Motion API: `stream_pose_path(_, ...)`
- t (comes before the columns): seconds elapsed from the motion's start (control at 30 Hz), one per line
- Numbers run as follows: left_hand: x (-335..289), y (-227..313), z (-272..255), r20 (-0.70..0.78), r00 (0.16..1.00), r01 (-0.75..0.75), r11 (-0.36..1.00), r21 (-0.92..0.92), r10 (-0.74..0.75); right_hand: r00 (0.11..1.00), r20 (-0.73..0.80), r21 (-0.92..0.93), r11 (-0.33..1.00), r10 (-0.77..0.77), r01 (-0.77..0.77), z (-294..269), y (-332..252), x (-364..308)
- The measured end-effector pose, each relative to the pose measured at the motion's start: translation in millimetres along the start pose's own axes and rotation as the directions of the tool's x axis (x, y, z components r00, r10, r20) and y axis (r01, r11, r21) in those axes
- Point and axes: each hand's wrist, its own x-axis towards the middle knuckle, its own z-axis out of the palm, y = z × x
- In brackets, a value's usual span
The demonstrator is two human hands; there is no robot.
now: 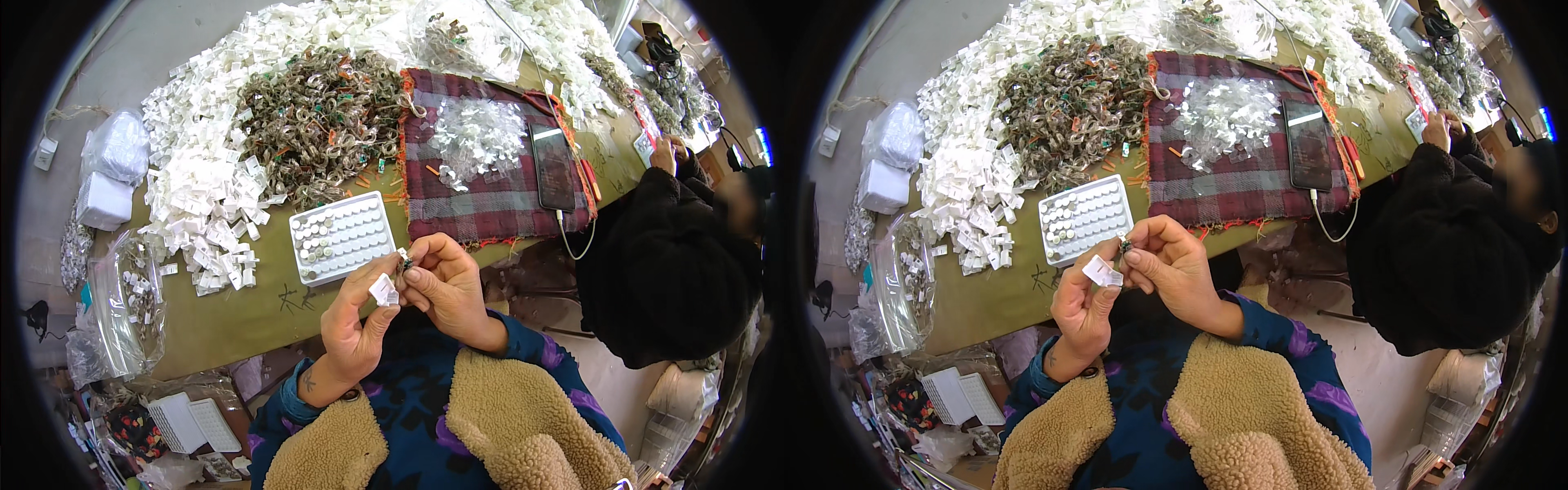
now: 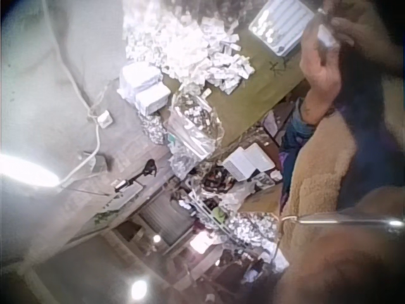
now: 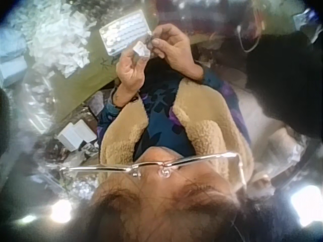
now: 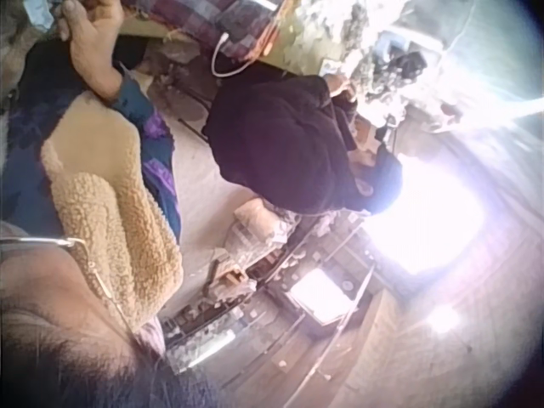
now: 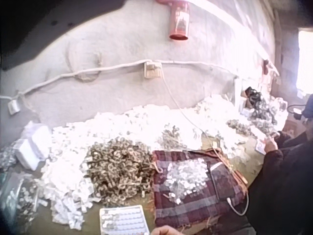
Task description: The person repeatedly picks small white rectangular electronic components and metallic circular parts from a table, inserts the metal part into the white component, and places the assembled unit into a white tray. The person continues this repetitive assembly cycle throughout the clip.
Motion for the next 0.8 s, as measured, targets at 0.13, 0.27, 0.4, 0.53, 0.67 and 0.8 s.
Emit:
stream_pose_path(0.13,-4.2,-1.1,-0.5,-0.057,0.998,-0.011,0.998,-0.060,0.008,0.999,0.033,0.064,0.998,0.022,-0.024,-2.9,4.1,4.1)
stream_pose_path(0.27,-4.2,-1.6,-7.4,-0.054,0.991,-0.123,0.992,-0.019,0.122,0.992,0.048,-0.139,0.985,0.114,-0.106,-5.1,-4.8,-0.2)
stream_pose_path(0.4,-11.2,-0.7,-10.9,-0.007,0.998,0.052,0.982,-0.183,-0.054,0.998,-0.006,-0.267,0.962,0.062,-0.062,0.7,-8.5,-8.9)
stream_pose_path(0.53,-15.6,-2.7,-16.1,-0.077,0.974,0.159,0.885,-0.438,-0.213,1.000,0.016,-0.329,0.944,0.022,-0.016,10.2,-5.6,-11.4)
stream_pose_path(0.67,-20.2,-2.2,-24.7,-0.071,0.950,0.198,0.765,-0.612,-0.303,0.996,0.090,-0.271,0.962,-0.013,0.038,21.6,-5.7,-12.8)
stream_pose_path(0.8,-26.8,-0.9,-24.7,-0.048,0.941,0.233,0.743,-0.627,-0.336,0.997,0.057,-0.392,0.920,0.050,-0.023,33.5,-5.7,-19.2)
